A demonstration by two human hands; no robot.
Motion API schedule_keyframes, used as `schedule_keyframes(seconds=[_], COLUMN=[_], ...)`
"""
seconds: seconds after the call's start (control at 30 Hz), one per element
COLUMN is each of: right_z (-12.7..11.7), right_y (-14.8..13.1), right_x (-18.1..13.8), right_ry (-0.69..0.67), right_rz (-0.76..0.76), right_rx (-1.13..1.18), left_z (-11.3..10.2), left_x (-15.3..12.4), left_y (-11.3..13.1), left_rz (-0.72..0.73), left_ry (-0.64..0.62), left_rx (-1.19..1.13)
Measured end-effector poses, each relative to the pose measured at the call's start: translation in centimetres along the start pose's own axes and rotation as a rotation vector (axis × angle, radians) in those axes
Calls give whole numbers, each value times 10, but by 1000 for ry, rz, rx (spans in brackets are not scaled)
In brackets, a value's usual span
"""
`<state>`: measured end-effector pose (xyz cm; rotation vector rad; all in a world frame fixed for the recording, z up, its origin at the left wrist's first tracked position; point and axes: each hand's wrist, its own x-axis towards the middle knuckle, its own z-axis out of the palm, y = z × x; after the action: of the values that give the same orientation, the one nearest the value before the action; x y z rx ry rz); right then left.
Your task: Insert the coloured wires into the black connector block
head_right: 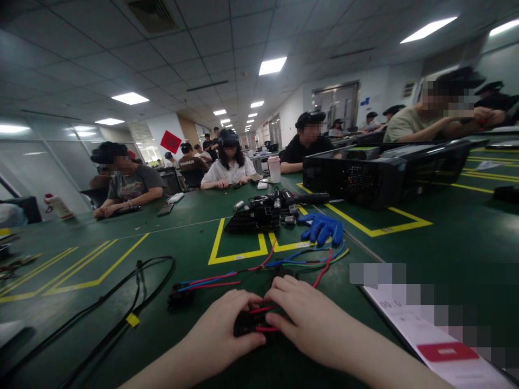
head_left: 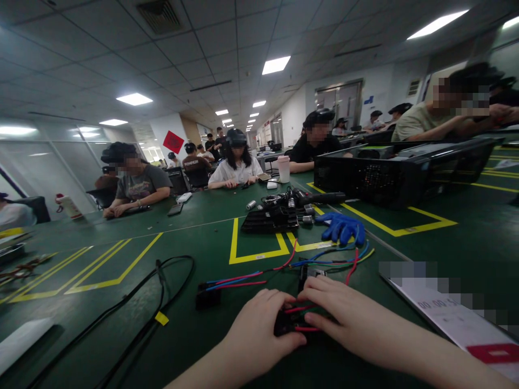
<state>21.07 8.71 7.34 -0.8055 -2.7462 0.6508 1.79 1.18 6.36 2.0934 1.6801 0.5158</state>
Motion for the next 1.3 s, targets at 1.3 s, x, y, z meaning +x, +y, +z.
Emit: schedule_keyframes(seconds=[1.3], right_z=[-5], right_y=[6], right_x=[1], right_ry=[40], right_rz=[21], right_rx=[-31], left_z=[16], left_x=[2], left_y=[-8], left_rz=[-45], left_ry=[-6], left_rx=[-92])
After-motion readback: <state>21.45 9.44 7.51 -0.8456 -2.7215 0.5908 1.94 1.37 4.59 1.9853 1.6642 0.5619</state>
